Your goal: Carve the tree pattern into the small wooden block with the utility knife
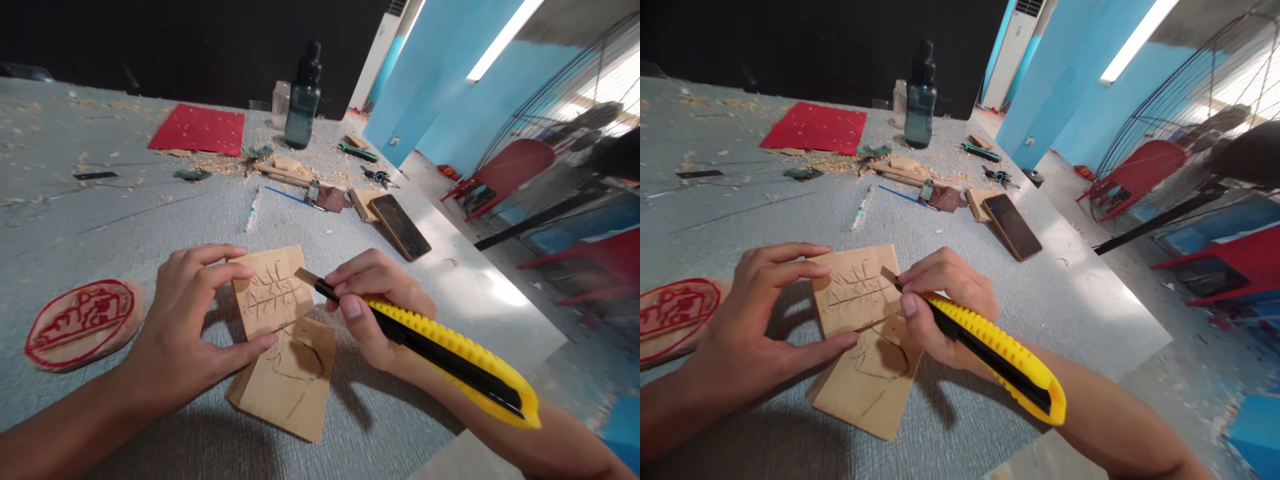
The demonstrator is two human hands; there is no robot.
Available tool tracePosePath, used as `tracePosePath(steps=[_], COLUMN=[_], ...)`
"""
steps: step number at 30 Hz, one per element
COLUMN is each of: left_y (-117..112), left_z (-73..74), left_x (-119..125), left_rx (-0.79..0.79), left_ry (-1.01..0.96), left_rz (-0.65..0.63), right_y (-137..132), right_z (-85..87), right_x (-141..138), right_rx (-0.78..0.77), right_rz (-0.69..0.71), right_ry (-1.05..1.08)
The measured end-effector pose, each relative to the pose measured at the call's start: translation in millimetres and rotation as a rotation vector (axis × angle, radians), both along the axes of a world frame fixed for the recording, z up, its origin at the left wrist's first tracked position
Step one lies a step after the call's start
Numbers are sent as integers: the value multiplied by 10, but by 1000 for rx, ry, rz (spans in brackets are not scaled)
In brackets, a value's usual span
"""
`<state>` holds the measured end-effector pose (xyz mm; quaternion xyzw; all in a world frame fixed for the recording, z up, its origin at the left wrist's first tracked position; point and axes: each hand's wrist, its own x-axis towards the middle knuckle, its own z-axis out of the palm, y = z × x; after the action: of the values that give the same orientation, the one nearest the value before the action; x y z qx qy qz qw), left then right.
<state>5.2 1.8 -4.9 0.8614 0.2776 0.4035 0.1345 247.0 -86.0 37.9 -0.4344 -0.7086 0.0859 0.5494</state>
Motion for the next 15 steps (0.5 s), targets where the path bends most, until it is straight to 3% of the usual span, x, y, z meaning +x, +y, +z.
tracePosePath(steps=[15], left_y=[-25], left_z=[8], left_x=[-2], left_rx=[51], left_ry=[31], left_rz=[-40], right_y=[43], right_z=[-73], right_x=[-22], right_rx=[7], right_rz=[51], right_ry=[-40])
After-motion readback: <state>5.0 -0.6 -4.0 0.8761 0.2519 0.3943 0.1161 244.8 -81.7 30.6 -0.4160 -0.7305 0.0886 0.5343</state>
